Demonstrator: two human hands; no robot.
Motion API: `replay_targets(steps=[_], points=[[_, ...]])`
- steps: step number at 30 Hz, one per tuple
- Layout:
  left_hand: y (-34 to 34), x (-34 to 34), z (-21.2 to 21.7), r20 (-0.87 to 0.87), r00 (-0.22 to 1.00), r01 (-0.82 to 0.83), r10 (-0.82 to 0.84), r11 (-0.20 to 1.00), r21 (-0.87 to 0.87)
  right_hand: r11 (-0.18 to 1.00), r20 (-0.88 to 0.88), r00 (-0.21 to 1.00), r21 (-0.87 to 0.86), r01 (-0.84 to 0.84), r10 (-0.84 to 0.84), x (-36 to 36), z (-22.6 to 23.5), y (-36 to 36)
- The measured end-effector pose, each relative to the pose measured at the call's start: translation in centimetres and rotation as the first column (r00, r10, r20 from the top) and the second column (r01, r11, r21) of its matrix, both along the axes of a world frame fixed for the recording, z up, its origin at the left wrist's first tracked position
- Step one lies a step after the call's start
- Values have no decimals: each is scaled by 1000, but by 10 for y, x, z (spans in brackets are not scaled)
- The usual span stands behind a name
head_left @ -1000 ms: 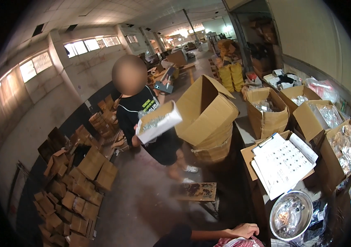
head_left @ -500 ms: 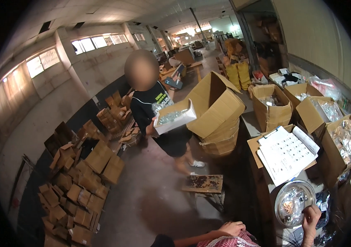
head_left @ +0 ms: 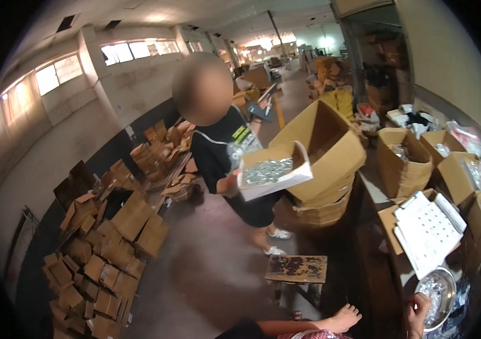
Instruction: The person sorts small metal screws or fasteners by picking them out of a large metal bowl and placing them into a plastic bag, while referencing a document on a clipboard.
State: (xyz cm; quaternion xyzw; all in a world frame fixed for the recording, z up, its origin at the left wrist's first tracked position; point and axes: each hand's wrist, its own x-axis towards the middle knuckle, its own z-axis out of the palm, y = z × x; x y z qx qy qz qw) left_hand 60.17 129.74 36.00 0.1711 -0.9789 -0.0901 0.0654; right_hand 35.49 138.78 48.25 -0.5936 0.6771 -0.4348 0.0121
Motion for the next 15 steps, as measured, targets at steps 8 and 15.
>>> replay_targets(steps=[8, 15], points=[[-103, 231, -32, 540, 764, -580, 354, 743, 334, 827, -169, 810, 155, -540, 561, 160, 29, -205], [-111, 367, -70, 813, 508, -741, 283, 625, 246, 759, -233, 735, 357, -544, 636, 168, 2, -308]])
